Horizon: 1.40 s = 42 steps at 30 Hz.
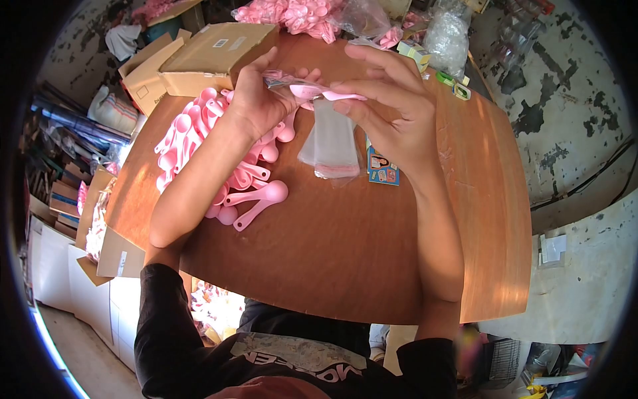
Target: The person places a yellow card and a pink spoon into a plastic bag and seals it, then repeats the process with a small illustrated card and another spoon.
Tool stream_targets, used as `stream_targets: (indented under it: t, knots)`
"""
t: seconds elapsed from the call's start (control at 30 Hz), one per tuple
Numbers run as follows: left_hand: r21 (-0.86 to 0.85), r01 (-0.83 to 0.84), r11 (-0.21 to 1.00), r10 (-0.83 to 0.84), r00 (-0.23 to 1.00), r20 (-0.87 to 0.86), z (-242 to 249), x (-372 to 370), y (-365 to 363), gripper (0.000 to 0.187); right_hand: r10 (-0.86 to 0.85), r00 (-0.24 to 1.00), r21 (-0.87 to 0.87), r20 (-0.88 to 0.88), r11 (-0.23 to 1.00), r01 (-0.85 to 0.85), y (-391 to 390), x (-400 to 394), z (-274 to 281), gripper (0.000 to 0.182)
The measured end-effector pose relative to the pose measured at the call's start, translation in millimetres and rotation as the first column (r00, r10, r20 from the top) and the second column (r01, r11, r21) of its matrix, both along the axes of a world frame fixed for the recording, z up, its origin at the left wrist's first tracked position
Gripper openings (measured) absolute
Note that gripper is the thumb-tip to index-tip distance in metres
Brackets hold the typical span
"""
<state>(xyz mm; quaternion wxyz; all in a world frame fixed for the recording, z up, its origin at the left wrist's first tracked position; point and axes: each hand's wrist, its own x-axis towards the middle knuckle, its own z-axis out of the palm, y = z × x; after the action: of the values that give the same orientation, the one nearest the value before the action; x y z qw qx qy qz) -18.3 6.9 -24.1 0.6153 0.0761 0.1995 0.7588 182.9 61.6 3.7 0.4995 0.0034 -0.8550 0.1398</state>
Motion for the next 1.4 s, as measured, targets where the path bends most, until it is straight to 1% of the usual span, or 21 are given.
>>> stream_targets:
  t: [0.23, 0.33, 0.4, 0.53, 0.6, 0.63, 0.7, 0.73, 0.8, 0.87, 0.93, 0.97, 1.0, 1.07, 1.1, 1.13, 1.2, 1.27, 1.33, 1.37, 1.4]
  knots:
    - [0.027, 0.065, 0.998, -0.063, 0.996, -0.057, 2, 17, -8, 0.039, 0.020, 1.000, 0.056, 0.016, 0.998, -0.021, -2, -7, -4, 0.023]
    - [0.039, 0.078, 0.996, -0.070, 0.981, -0.183, 5, 22, -12, 0.044, 0.033, 0.999, 0.048, 0.025, 0.998, -0.034, -4, -7, -3, 0.021]
    - [0.039, 0.101, 0.994, -0.085, 0.948, -0.308, 2, 22, -10, 0.051, 0.092, 0.995, -0.078, 0.046, 0.993, -0.088, -5, -6, -5, 0.018]
    - [0.031, 0.266, 0.964, -0.251, 0.937, -0.242, -4, 15, -4, 0.057, 0.073, 0.996, -0.169, 0.054, 0.984, -0.063, -10, 7, 5, 0.019]
    - [-0.122, -0.043, 0.992, -0.009, 0.917, -0.398, 8, 25, -16, 0.062, -0.103, 0.987, -0.246, 0.123, 0.960, 0.131, -27, 24, 29, 0.019]
    - [-0.123, -0.041, 0.992, -0.011, 0.918, -0.397, 3, 22, -12, 0.062, -0.105, 0.987, -0.246, 0.124, 0.960, 0.133, -27, 30, 34, 0.019]
    - [-0.098, -0.373, 0.923, 0.281, 0.826, -0.489, -6, 14, -2, 0.056, -0.047, 0.996, -0.382, 0.071, 0.922, 0.071, -26, 41, 40, 0.021]
    - [-0.100, -0.368, 0.925, 0.278, 0.829, -0.485, -8, 14, -2, 0.056, -0.052, 0.996, -0.381, 0.076, 0.921, 0.077, -22, 36, 39, 0.021]
    - [0.045, -0.501, 0.864, 0.422, 0.674, -0.606, -7, 17, -3, 0.053, 0.031, 0.965, -0.494, 0.259, 0.863, 0.105, -11, 21, 33, 0.019]
    - [0.094, -0.478, 0.873, 0.422, 0.646, -0.636, 1, 24, -11, 0.050, -0.005, 0.962, -0.509, 0.272, 0.848, 0.149, -3, 24, 31, 0.019]
    - [0.205, -0.119, 0.971, 0.236, 0.588, -0.774, 2, 21, -14, 0.050, -0.027, 0.954, -0.518, 0.298, 0.835, 0.185, 2, 24, 29, 0.018]
    - [0.220, 0.051, 0.974, 0.160, 0.531, -0.832, 1, 17, -13, 0.051, 0.000, 0.968, -0.520, 0.252, 0.844, 0.136, 3, 23, 26, 0.018]
    - [0.221, 0.054, 0.974, 0.159, 0.531, -0.832, 1, 19, -14, 0.051, 0.027, 0.978, -0.518, 0.205, 0.851, 0.085, 4, 23, 26, 0.017]
    - [0.244, 0.300, 0.922, 0.156, 0.288, -0.945, 0, 29, -20, 0.052, 0.027, 0.980, -0.558, 0.197, 0.825, 0.089, -3, 23, 26, 0.016]
    - [0.252, 0.318, 0.914, 0.140, 0.336, -0.931, 0, 35, -21, 0.054, 0.032, 0.981, -0.597, 0.191, 0.797, 0.090, -6, 22, 26, 0.015]
    - [0.285, 0.284, 0.916, 0.196, 0.302, -0.933, -2, 40, -22, 0.042, 0.028, 0.982, -0.595, 0.188, 0.799, 0.091, -7, 20, 24, 0.015]
    - [0.329, 0.244, 0.912, 0.232, 0.353, -0.906, -3, 43, -20, 0.028, 0.096, 0.991, -0.614, 0.093, 0.789, -0.019, -7, 17, 15, 0.014]
    - [0.323, 0.206, 0.924, 0.250, 0.315, -0.916, 0, 45, -24, 0.024, 0.064, 0.997, -0.617, 0.046, 0.787, -0.022, -9, 14, 13, 0.013]
    - [0.319, 0.170, 0.933, 0.266, 0.272, -0.925, 4, 47, -29, 0.021, -0.087, 0.994, -0.313, 0.059, 0.945, 0.101, -7, 16, 13, 0.011]
    - [0.299, 0.154, 0.942, 0.264, 0.214, -0.941, 6, 47, -31, 0.021, -0.091, 0.994, -0.311, 0.055, 0.945, 0.104, -7, 17, 14, 0.011]
    - [0.280, 0.137, 0.950, 0.259, 0.155, -0.953, 8, 48, -34, 0.020, -0.139, 0.987, -0.154, 0.085, 0.976, 0.151, -7, 18, 16, 0.011]
